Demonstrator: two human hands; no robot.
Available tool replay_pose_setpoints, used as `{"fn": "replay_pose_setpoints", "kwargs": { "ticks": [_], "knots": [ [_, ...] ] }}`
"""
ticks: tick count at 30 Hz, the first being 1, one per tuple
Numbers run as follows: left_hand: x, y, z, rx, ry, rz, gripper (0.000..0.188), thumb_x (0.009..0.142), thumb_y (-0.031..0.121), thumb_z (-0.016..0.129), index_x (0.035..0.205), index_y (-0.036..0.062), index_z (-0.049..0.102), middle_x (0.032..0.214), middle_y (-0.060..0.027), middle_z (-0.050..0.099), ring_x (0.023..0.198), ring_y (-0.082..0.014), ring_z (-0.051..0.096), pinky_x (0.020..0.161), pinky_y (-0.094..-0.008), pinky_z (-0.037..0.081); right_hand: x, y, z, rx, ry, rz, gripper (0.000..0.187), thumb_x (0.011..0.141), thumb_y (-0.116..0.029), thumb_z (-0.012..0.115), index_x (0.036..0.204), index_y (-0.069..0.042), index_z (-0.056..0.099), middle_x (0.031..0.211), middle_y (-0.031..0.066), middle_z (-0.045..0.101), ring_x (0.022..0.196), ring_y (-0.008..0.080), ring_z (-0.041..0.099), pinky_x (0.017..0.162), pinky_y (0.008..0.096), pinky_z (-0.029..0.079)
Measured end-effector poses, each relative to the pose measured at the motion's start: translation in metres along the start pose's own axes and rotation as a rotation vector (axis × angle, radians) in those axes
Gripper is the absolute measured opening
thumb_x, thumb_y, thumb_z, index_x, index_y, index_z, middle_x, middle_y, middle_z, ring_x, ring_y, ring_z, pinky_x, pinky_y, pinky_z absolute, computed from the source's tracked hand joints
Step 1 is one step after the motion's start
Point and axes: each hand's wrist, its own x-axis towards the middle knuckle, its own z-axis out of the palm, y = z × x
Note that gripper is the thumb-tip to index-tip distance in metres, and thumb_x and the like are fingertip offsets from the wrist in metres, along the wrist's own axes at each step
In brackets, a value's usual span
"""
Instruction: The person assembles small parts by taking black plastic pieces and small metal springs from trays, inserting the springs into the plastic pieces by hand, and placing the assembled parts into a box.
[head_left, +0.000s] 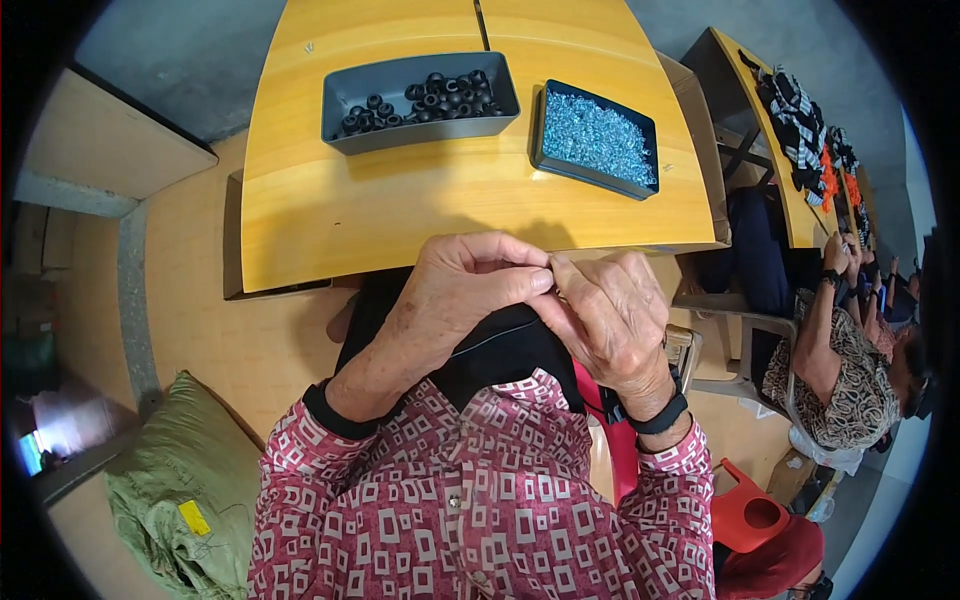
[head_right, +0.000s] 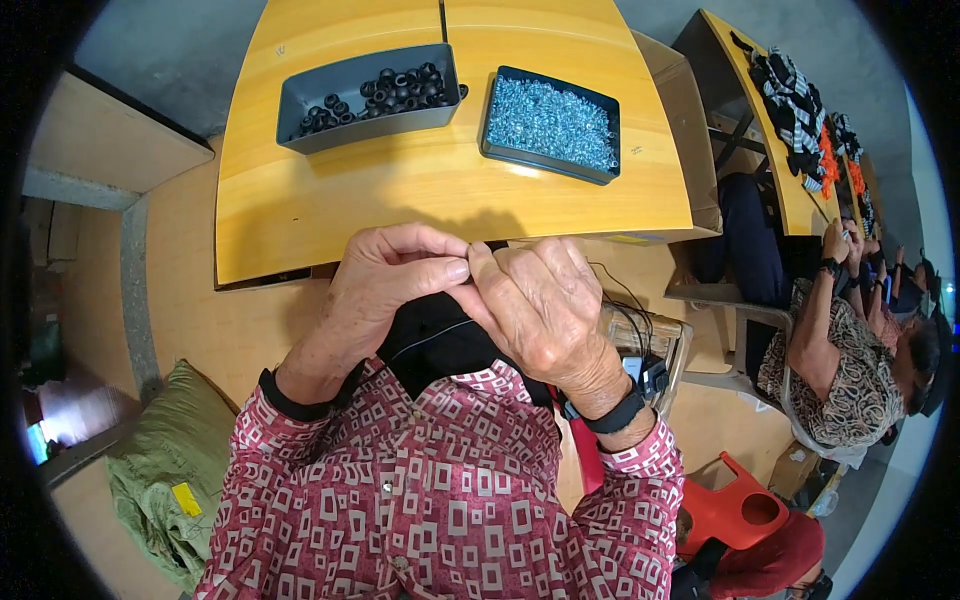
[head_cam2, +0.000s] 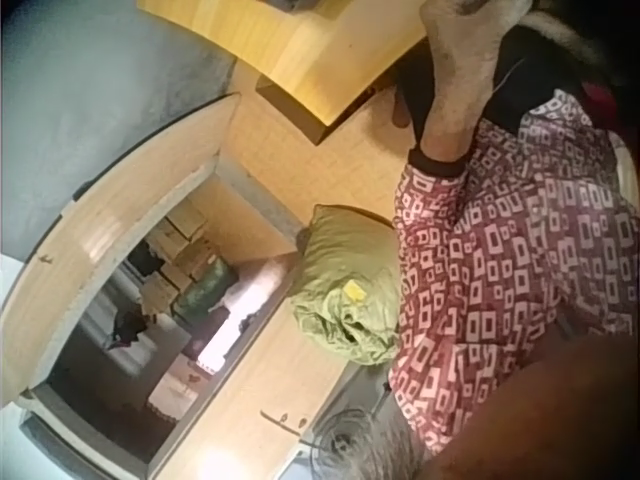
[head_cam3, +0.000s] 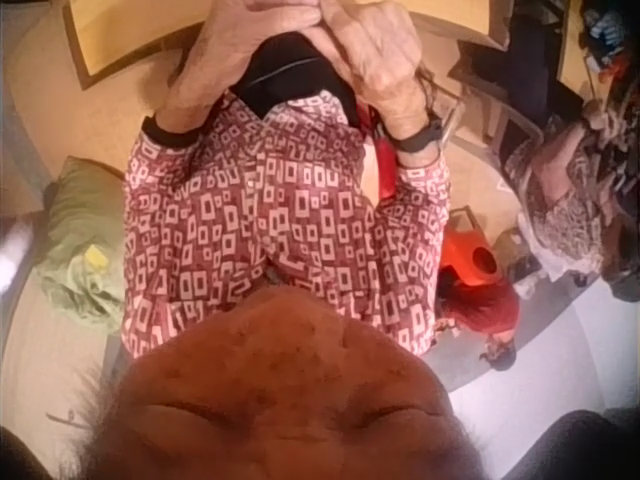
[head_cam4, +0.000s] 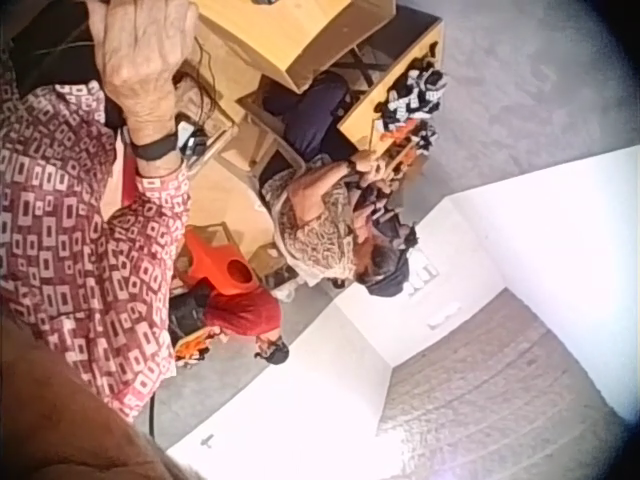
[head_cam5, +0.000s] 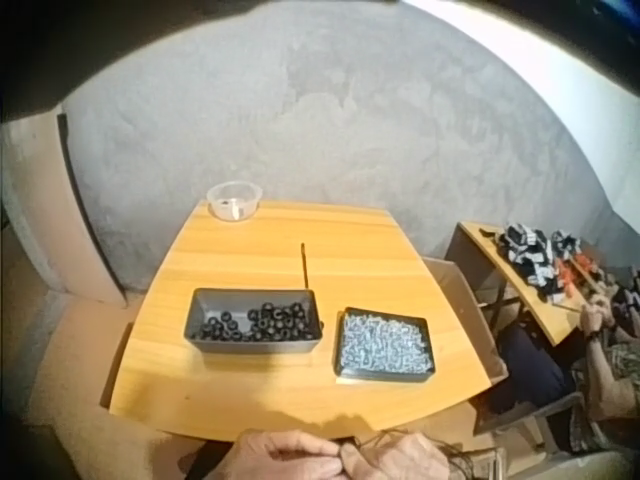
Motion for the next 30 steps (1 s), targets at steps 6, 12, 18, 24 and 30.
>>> {"fn": "replay_pose_setpoints", "kwargs": {
  "ticks": [6, 12, 18, 24, 30],
  "knots": [
    [0.005, -0.012, 0.002, -0.137, 0.052, 0.059, 0.018, 0.085, 0.008, 0.067, 0.099, -0.0023, 0.067, 0.092, -0.0055, 0.067, 0.085, -0.0093, 0.062, 0.079, -0.0215, 0.05, 0.004, 0.002, -0.005, 0.106, -0.048, 0.128, 0.043, 0.064, -0.013, 0.082, 0.1, 0.001, 0.065, 0.079, 0.0083, 0.061, 0.066, 0.0226, 0.056, 0.061, 0.0324, 0.046],
    [0.003, -0.014, 0.005, -0.132, 0.057, 0.06, 0.019, 0.086, 0.008, 0.067, 0.102, -0.002, 0.066, 0.092, -0.0055, 0.067, 0.085, -0.0097, 0.062, 0.079, -0.0216, 0.05, 0.002, 0.01, -0.003, 0.064, -0.042, 0.005, 0.042, 0.064, -0.013, 0.081, 0.1, 0.003, 0.065, 0.078, 0.0099, 0.059, 0.068, 0.0238, 0.058, 0.061, 0.0326, 0.049],
    [0.0, -0.009, 0.007, -0.046, 0.083, 0.108, 0.02, 0.086, 0.005, 0.065, 0.105, -0.0037, 0.065, 0.098, -0.0067, 0.067, 0.09, -0.0098, 0.062, 0.082, -0.0221, 0.05, 0.003, 0.009, -0.01, -0.064, -0.069, -0.051, 0.038, 0.064, -0.011, 0.079, 0.096, 0.004, 0.065, 0.076, 0.0087, 0.059, 0.066, 0.0222, 0.057, 0.058, 0.0314, 0.048],
    [-0.003, -0.002, 0.009, 0.023, 0.046, 0.054, 0.032, 0.085, 0.0, 0.063, 0.117, -0.0014, 0.059, 0.101, -0.0075, 0.068, 0.09, -0.0087, 0.062, 0.081, -0.0201, 0.05, 0.002, 0.007, -0.011, -0.032, -0.05, -0.054, 0.033, 0.063, -0.009, 0.077, 0.091, 0.003, 0.066, 0.074, 0.0075, 0.058, 0.064, 0.0208, 0.056, 0.056, 0.0312, 0.048],
    [-0.006, 0.0, 0.005, 0.035, 0.043, -0.011, 0.038, 0.084, -0.001, 0.064, 0.121, 0.0009, 0.057, 0.099, -0.0076, 0.069, 0.089, -0.0087, 0.063, 0.08, -0.0196, 0.05, 0.005, 0.006, -0.012, -0.037, -0.07, -0.093, 0.03, 0.06, -0.009, 0.077, 0.086, 0.002, 0.067, 0.073, 0.0063, 0.06, 0.062, 0.0208, 0.054, 0.055, 0.0301, 0.044]
  ]
}}
